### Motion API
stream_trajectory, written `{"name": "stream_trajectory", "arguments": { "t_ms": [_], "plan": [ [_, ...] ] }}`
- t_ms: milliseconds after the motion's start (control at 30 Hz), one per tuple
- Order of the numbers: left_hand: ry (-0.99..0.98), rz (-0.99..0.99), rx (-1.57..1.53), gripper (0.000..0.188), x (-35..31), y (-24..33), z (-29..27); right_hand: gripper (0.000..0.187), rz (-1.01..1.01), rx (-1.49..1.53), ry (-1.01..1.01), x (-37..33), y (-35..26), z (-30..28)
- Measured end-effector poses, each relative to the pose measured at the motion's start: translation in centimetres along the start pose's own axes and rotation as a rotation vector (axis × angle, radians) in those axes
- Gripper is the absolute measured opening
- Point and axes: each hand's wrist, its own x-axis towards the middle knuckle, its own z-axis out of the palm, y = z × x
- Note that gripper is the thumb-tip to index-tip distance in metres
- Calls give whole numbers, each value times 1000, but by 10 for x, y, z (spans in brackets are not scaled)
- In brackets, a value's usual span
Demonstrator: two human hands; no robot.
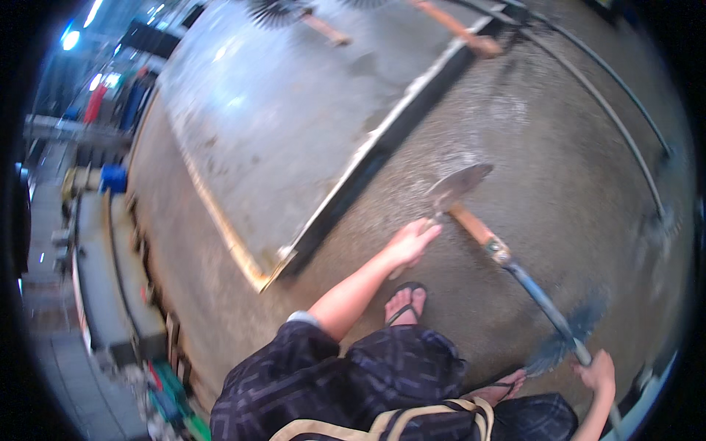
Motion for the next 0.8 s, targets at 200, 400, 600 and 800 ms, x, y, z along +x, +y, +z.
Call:
{"name": "stream_trajectory", "arguments": {
  "t_ms": [200, 400, 600, 800],
  "plan": [
    [142, 45, 143, 52, -3, -24, 2, 45, -314, 287, 77, 6, 25, 25],
    [137, -40, 234, 55, -11, -12, -2, 46, -354, 240, 142, -13, 12, 5],
    [203, 9, 297, 54, -3, -19, 6, 45, -267, 221, 98, -28, 1, -6],
    [208, 49, 264, 49, -1, -39, 12, 48, -204, 177, 46, -34, -6, -18]
  ]
}}
